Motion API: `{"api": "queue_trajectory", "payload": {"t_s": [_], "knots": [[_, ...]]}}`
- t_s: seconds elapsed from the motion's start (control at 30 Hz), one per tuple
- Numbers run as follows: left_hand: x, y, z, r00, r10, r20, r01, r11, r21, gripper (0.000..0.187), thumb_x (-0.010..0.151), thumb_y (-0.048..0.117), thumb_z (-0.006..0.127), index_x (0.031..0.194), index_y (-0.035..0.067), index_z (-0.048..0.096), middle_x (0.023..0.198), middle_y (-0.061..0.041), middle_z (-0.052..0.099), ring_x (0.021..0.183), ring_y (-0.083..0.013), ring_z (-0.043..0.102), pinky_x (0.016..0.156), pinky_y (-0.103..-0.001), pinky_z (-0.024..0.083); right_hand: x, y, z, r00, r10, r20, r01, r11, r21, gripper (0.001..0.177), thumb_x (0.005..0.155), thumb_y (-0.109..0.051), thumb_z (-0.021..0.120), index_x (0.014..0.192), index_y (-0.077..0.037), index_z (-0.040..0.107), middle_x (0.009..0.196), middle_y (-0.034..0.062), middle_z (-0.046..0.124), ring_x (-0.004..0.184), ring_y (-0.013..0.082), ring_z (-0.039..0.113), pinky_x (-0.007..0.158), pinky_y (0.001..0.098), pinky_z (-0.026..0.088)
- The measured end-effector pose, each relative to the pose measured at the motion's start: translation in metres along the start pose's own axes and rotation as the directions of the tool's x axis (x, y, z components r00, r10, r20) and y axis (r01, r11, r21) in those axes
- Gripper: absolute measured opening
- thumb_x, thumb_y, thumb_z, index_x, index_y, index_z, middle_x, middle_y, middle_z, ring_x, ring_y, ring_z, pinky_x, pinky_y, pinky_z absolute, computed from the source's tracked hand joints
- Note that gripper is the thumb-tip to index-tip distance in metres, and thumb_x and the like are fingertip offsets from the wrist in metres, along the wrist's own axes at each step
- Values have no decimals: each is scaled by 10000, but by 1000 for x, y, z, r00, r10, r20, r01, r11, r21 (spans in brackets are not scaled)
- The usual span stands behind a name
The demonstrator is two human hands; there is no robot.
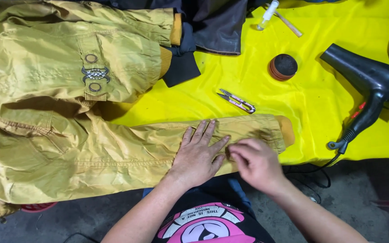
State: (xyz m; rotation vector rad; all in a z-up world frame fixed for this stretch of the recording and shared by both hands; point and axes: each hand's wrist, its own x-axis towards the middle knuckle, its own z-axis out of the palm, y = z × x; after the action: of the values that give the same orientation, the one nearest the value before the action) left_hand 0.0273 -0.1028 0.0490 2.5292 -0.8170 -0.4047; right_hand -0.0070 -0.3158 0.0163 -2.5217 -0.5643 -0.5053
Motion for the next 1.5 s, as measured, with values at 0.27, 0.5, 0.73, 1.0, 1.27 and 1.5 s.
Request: {"api": "queue_trajectory", "payload": {"t_s": [0.27, 0.5, 0.73, 1.0, 1.27, 1.5], "knots": [[1, -3, 4, 999, 24, -29, -23, 1000, 18, 528, 1010, 415, 486, 1518, 274, 495, 1679, -187, 214, 1564, -385, 113, 1200, -610, 104, -13, 49, -23, 997, -69, -21, 59, 948, -313, 64, 866, -181, 717, 886, -196, 775, 926, -4, 705, 864, 229, 708, 785, 331, 572], [0, -3, 8, 999, 22, -47, -20, 999, 39, 527, 1002, 415, 497, 1513, 283, 500, 1675, -184, 222, 1560, -385, 121, 1196, -614, 111, 10, 9, 3, 997, 2, -78, -3, 1000, -12, 118, 890, -180, 716, 940, -226, 813, 908, -54, 726, 858, 178, 716, 774, 290, 573], [1, -3, 6, 999, 31, -35, -30, 999, 34, 533, 1008, 420, 488, 1522, 277, 488, 1679, -188, 209, 1563, -390, 110, 1197, -619, 104, -4, 58, -23, 997, -76, -16, 67, 945, -319, 70, 859, -156, 729, 900, -185, 777, 926, 2, 718, 906, 227, 720, 791, 331, 578], [2, -3, 6, 1000, 21, -15, -20, 1000, 22, 530, 1009, 422, 480, 1520, 283, 487, 1685, -183, 189, 1565, -379, 99, 1199, -622, 87, 11, 12, -16, 993, 26, -115, -45, 985, -169, 86, 894, -152, 711, 937, -185, 778, 930, -13, 709, 887, 221, 718, 788, 328, 580], [3, -1, 5, 999, 28, -19, -28, 999, 21, 530, 1011, 409, 482, 1524, 275, 485, 1684, -189, 197, 1564, -384, 102, 1193, -626, 87, 0, 65, -35, 997, 37, -63, -59, 913, -404, 85, 875, -212, 732, 942, -222, 783, 968, -23, 699, 918, 210, 712, 837, 322, 575], [3, -2, 8, 999, 30, -41, -29, 999, 33, 527, 1003, 404, 498, 1515, 276, 497, 1678, -194, 205, 1559, -388, 110, 1187, -630, 97, -4, 10, -9, 992, 105, -67, -112, 989, -97, 114, 865, -173, 715, 929, -227, 792, 925, -29, 700, 886, 219, 718, 799, 330, 572]]}}
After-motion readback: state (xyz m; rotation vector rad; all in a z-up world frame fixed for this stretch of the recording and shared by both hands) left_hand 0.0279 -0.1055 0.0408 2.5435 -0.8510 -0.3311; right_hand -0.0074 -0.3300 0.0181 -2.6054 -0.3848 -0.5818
